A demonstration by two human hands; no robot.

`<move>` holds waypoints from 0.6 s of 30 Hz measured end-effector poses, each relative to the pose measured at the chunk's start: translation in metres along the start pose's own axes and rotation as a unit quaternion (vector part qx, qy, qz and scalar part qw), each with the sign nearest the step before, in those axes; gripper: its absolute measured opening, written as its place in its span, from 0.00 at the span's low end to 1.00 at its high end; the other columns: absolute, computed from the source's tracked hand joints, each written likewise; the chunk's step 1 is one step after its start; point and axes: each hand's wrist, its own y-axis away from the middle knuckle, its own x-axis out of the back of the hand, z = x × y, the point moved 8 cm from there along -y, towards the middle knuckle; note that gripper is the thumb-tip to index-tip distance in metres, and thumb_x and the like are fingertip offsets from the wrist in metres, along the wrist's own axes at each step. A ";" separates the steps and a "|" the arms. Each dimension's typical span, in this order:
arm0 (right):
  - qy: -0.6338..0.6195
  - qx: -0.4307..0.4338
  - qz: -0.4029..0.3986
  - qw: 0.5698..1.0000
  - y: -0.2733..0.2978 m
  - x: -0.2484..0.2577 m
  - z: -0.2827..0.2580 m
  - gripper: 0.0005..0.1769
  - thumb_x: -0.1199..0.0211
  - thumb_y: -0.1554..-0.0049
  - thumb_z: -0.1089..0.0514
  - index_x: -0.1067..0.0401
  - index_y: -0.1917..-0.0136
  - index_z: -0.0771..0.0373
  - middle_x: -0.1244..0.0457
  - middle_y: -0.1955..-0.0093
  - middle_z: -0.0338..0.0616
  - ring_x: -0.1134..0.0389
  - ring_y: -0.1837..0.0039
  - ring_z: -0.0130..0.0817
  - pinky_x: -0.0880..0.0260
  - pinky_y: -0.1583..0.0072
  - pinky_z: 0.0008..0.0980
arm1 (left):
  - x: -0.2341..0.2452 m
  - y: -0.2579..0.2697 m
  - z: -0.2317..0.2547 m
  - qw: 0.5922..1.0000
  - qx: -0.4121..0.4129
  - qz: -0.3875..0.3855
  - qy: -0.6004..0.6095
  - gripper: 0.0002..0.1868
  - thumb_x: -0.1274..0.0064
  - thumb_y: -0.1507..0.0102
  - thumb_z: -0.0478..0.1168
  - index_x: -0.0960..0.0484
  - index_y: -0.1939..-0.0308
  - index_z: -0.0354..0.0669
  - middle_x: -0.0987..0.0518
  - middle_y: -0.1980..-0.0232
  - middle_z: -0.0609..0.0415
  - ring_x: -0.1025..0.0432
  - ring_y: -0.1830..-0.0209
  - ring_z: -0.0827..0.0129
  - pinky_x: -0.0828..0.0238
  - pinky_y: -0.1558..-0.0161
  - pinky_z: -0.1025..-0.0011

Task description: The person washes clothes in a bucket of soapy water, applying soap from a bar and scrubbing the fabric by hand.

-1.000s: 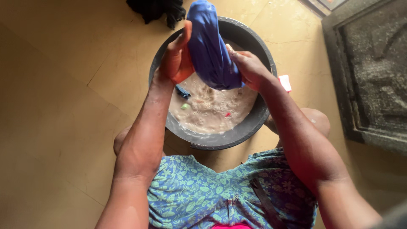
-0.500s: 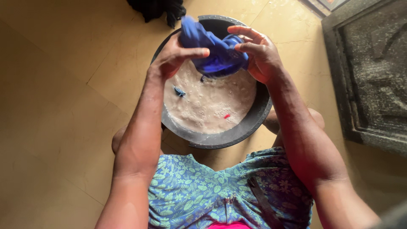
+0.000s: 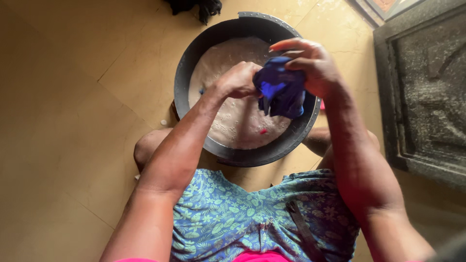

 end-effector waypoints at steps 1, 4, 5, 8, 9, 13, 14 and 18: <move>0.000 -0.002 -0.001 1.000 0.004 0.004 -0.003 0.29 0.43 0.49 0.74 0.31 0.32 0.75 0.31 0.41 0.57 0.27 0.42 0.38 0.25 0.35 0.34 | 0.000 0.002 0.002 1.000 -0.009 -0.001 -0.010 0.21 0.33 0.52 0.39 0.13 0.54 0.48 0.12 0.59 0.51 0.17 0.58 0.63 0.22 0.52 0.66; -0.031 0.011 0.021 0.999 0.011 0.019 -0.011 0.28 0.41 0.47 0.73 0.31 0.31 0.73 0.32 0.46 0.56 0.27 0.47 0.39 0.23 0.39 0.37 | 0.002 0.000 -0.005 0.999 -0.033 0.019 -0.033 0.20 0.34 0.53 0.37 0.12 0.57 0.49 0.14 0.63 0.49 0.18 0.61 0.59 0.24 0.55 0.64; -0.048 0.017 0.038 0.998 0.013 0.024 -0.013 0.28 0.41 0.46 0.72 0.31 0.32 0.72 0.31 0.46 0.56 0.26 0.47 0.38 0.23 0.39 0.36 | 0.006 -0.004 -0.008 0.997 -0.049 0.041 -0.048 0.20 0.35 0.52 0.36 0.12 0.56 0.50 0.15 0.63 0.47 0.19 0.62 0.56 0.25 0.57 0.63; -0.064 0.031 0.057 0.996 0.012 0.029 -0.010 0.26 0.40 0.45 0.71 0.31 0.32 0.72 0.31 0.46 0.56 0.26 0.48 0.37 0.23 0.41 0.34 | 0.029 -0.004 0.002 0.951 -0.217 0.205 -0.083 0.16 0.36 0.56 0.33 0.10 0.64 0.42 0.17 0.63 0.47 0.23 0.65 0.56 0.26 0.63 0.65; -0.064 0.042 0.062 0.995 0.011 0.029 -0.009 0.26 0.38 0.45 0.70 0.31 0.32 0.73 0.31 0.47 0.55 0.27 0.49 0.36 0.23 0.42 0.34 | 0.036 -0.008 -0.002 0.951 -0.217 0.204 -0.083 0.16 0.36 0.56 0.33 0.10 0.64 0.42 0.17 0.63 0.47 0.23 0.65 0.56 0.26 0.63 0.65; 0.061 0.025 0.120 0.991 -0.002 0.021 -0.001 0.24 0.33 0.41 0.63 0.30 0.33 0.74 0.30 0.47 0.50 0.27 0.49 0.31 0.24 0.44 0.30 | 0.041 -0.008 0.000 0.917 -0.209 0.031 0.339 0.14 0.55 0.42 0.29 0.15 0.58 0.38 0.20 0.61 0.63 0.30 0.62 0.79 0.31 0.57 0.78; 0.205 -0.014 0.082 0.975 0.000 0.009 0.003 0.24 0.31 0.42 0.58 0.29 0.36 0.70 0.31 0.51 0.48 0.28 0.53 0.30 0.25 0.50 0.31 | 0.048 -0.001 0.010 0.885 -0.250 0.025 0.392 0.14 0.58 0.40 0.29 0.17 0.56 0.38 0.20 0.59 0.64 0.29 0.60 0.81 0.28 0.53 0.80; 0.538 -0.071 0.045 0.839 -0.007 -0.009 0.021 0.16 0.28 0.47 0.55 0.20 0.47 0.64 0.28 0.60 0.45 0.30 0.59 0.32 0.29 0.53 0.35 | 0.052 0.007 0.018 0.893 -0.255 0.073 0.365 0.07 0.56 0.31 0.29 0.21 0.56 0.38 0.23 0.58 0.64 0.32 0.57 0.81 0.29 0.50 0.78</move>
